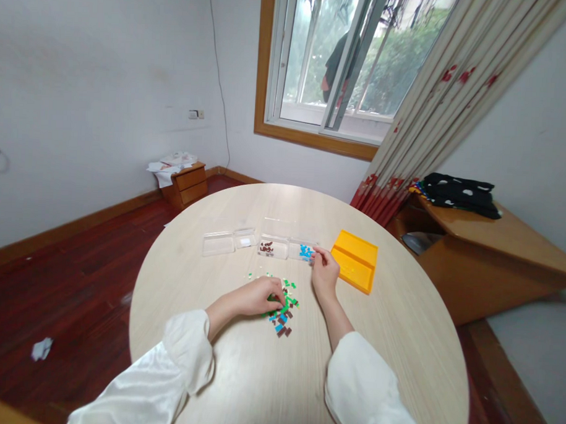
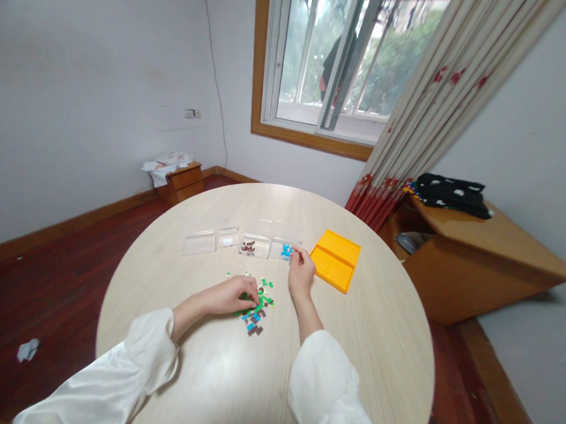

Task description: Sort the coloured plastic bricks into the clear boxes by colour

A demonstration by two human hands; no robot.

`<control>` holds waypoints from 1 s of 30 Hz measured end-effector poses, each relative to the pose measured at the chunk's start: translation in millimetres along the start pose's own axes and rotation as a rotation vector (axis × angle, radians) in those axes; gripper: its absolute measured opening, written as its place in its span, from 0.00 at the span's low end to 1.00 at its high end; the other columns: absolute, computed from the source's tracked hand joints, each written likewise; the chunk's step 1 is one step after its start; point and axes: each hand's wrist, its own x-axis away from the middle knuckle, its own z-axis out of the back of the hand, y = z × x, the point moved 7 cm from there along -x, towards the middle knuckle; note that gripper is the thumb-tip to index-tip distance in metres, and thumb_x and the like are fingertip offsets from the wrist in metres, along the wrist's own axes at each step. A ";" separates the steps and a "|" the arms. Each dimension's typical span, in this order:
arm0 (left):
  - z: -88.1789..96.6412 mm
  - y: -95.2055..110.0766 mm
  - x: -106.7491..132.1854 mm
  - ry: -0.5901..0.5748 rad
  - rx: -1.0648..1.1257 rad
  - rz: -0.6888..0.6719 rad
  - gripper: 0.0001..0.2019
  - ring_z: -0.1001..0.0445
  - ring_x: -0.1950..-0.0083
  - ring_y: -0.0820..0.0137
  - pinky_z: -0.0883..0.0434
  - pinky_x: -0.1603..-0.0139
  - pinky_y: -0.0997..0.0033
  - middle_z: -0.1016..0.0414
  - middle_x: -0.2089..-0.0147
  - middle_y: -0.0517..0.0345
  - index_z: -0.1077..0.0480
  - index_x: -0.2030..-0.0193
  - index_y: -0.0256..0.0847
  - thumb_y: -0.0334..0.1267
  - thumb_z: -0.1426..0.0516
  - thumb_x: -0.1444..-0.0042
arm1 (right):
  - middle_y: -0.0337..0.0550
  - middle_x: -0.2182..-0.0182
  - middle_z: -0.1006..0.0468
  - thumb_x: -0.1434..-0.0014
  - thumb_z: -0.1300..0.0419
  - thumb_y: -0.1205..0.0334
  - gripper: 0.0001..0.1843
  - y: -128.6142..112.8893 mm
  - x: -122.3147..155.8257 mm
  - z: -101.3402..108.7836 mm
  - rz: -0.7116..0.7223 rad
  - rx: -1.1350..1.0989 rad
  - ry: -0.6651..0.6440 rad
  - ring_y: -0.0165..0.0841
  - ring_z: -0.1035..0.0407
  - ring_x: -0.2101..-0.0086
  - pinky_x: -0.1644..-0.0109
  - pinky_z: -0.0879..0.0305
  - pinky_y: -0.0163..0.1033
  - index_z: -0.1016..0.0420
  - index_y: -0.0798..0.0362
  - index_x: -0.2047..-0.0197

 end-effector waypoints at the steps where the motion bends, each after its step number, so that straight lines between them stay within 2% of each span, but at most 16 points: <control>1: -1.6 0.0 -0.1 -0.010 -0.021 -0.009 0.06 0.31 0.66 0.73 0.35 0.61 0.76 0.28 0.69 0.57 0.25 0.69 0.36 0.26 0.43 0.49 | 0.45 0.72 0.23 0.51 0.49 0.56 0.16 -0.2 0.1 -0.1 0.002 -0.002 0.000 0.35 0.30 0.70 0.64 0.34 0.41 0.26 0.56 0.66; 5: -4.8 2.2 -0.5 -0.029 -0.075 -0.019 0.07 0.31 0.65 0.72 0.35 0.62 0.76 0.29 0.68 0.56 0.25 0.69 0.36 0.25 0.44 0.50 | 0.44 0.72 0.23 0.51 0.49 0.57 0.15 -0.7 0.2 -0.7 0.010 -0.007 -0.005 0.35 0.30 0.70 0.64 0.34 0.40 0.26 0.55 0.67; 11: -3.6 10.0 0.0 -0.023 -0.162 -0.034 0.08 0.33 0.66 0.72 0.36 0.63 0.76 0.32 0.71 0.57 0.26 0.71 0.37 0.28 0.46 0.46 | 0.45 0.71 0.23 0.51 0.49 0.57 0.16 -1.7 0.6 -1.5 0.005 0.003 -0.015 0.35 0.31 0.70 0.63 0.35 0.41 0.26 0.56 0.66; 21: -5.5 6.8 0.2 -0.062 -0.148 0.018 0.07 0.31 0.63 0.70 0.35 0.60 0.75 0.29 0.68 0.56 0.25 0.67 0.37 0.26 0.43 0.52 | 0.43 0.71 0.23 0.51 0.49 0.56 0.16 -2.2 2.2 -2.3 -0.003 0.007 -0.024 0.34 0.32 0.71 0.64 0.36 0.39 0.25 0.56 0.67; 26: -5.9 9.4 0.9 -0.094 -0.197 0.020 0.10 0.32 0.64 0.69 0.35 0.60 0.74 0.28 0.68 0.57 0.25 0.65 0.38 0.27 0.42 0.56 | 0.43 0.72 0.23 0.52 0.49 0.56 0.16 -2.0 1.9 -2.4 -0.019 0.000 -0.023 0.34 0.32 0.72 0.66 0.36 0.38 0.25 0.56 0.67; 30: -4.7 7.8 1.1 -0.068 -0.203 0.021 0.11 0.31 0.65 0.70 0.35 0.61 0.74 0.28 0.68 0.57 0.25 0.65 0.38 0.25 0.44 0.55 | 0.43 0.73 0.24 0.52 0.49 0.56 0.16 -3.5 2.0 -2.6 -0.012 -0.006 -0.022 0.33 0.33 0.72 0.66 0.36 0.38 0.25 0.55 0.68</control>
